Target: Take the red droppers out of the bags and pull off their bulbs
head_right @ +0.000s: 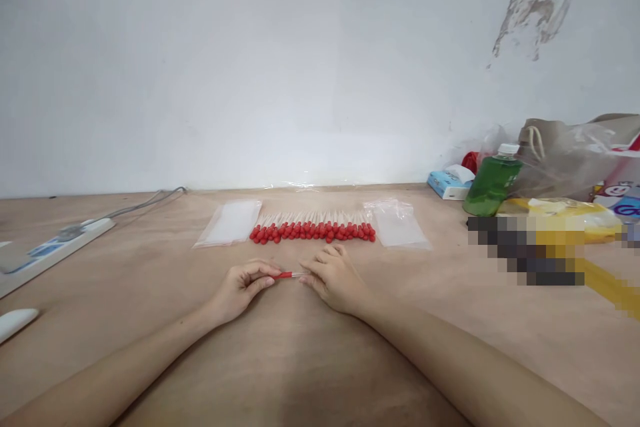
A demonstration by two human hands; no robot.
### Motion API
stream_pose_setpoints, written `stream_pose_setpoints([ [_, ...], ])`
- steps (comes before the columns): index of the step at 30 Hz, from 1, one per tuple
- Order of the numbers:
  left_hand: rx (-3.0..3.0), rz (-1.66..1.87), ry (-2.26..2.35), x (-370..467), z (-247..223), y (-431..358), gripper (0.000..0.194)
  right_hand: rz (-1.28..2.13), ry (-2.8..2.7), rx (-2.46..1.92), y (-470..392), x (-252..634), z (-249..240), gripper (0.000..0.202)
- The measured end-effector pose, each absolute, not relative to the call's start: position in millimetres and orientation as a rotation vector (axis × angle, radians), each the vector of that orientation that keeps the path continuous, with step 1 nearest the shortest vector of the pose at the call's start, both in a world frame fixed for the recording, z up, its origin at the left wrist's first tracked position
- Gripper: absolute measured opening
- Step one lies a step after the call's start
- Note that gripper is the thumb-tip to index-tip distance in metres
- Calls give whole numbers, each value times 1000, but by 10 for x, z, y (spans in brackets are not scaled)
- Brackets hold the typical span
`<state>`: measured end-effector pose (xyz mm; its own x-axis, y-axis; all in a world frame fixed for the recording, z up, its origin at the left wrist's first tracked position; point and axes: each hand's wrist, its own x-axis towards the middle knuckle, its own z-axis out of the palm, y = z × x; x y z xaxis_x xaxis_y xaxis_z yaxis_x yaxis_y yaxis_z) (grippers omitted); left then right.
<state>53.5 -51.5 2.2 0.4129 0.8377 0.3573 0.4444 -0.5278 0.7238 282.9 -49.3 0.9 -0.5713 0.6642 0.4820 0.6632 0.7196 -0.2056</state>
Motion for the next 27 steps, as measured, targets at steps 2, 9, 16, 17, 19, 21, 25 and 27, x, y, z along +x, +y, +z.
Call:
stream_pose_setpoints([
  [2, 2158, 929, 1049, 554, 52, -535, 17, 41, -2409, -1006, -482, 2829, 6, 29],
  [9, 2219, 773, 1127, 732, 139, -545, 31, -10, -2363, -988, -525, 2837, 10, 26],
  [16, 2118, 857, 1233, 768, 27, -480, 18, -14, -2425, -959, -529, 2833, 28, 23],
  [17, 2094, 855, 1234, 761, 20, -476, 17, -13, -2437, -964, -528, 2833, 30, 24],
  [19, 2068, 851, 1235, 748, 18, -476, 16, 2, -2459, -970, -528, 2838, 33, 26],
  [21, 2074, 844, 1231, 738, 27, -484, 15, 31, -2471, -964, -532, 2847, 31, 27],
  [25, 2129, 824, 1211, 724, 48, -513, 15, 79, -2484, -943, -550, 2863, 31, 29],
  [27, 2156, 824, 1204, 722, 60, -524, 14, 85, -2488, -939, -559, 2864, 36, 29],
])
